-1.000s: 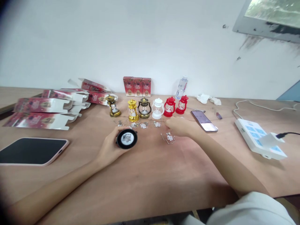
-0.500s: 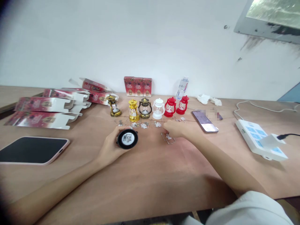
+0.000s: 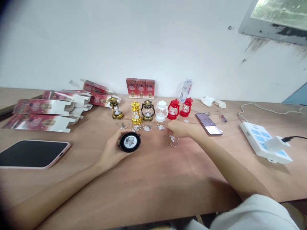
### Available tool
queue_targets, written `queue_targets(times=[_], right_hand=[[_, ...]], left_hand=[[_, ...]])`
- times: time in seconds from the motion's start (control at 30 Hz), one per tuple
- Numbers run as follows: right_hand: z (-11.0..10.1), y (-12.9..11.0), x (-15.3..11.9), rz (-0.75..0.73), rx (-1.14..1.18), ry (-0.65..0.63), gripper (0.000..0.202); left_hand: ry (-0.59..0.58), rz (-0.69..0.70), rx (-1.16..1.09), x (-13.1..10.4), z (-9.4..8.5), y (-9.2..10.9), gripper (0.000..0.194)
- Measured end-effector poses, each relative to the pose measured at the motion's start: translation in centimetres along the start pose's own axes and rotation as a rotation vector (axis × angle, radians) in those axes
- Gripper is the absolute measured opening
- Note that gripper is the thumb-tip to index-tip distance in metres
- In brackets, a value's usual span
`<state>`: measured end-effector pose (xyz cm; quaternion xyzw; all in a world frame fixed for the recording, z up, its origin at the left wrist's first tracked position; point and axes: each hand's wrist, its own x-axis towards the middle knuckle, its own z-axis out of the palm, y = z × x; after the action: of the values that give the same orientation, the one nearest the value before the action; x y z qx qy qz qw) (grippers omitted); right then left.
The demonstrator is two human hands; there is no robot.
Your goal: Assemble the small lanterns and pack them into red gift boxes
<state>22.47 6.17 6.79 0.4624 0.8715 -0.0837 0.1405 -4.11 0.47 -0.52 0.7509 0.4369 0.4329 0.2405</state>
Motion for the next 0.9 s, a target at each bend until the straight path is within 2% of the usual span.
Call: queue_targets(times=[0.07, 0.17, 0.33, 0.6, 0.9], right_hand=[[-0.21, -0.15, -0.06, 0.033, -0.025, 0.033, 0.022], [-0.21, -0.25, 0.08, 0.062, -0.039, 0.01, 0.021], [0.29, 0.18, 0.64, 0.011, 0.024, 0.012, 0.024], [0.28, 0.26, 0.46, 0.045, -0.023, -0.03, 0.017], [-0.07, -0.32, 0.3, 0.05, -0.036, -0.041, 0.02]], left_hand=[[0.004, 0.001, 0.004, 0.01, 0.03, -0.05, 0.045], [0.011, 0.001, 0.007, 0.03, 0.03, 0.0, 0.046], [0.008, 0.008, 0.023, 0.04, -0.04, 0.15, 0.046], [-0.002, 0.001, 0.019, 0.02, -0.03, 0.04, 0.045], [0.006, 0.014, 0.02, 0.0, 0.05, -0.14, 0.045]])
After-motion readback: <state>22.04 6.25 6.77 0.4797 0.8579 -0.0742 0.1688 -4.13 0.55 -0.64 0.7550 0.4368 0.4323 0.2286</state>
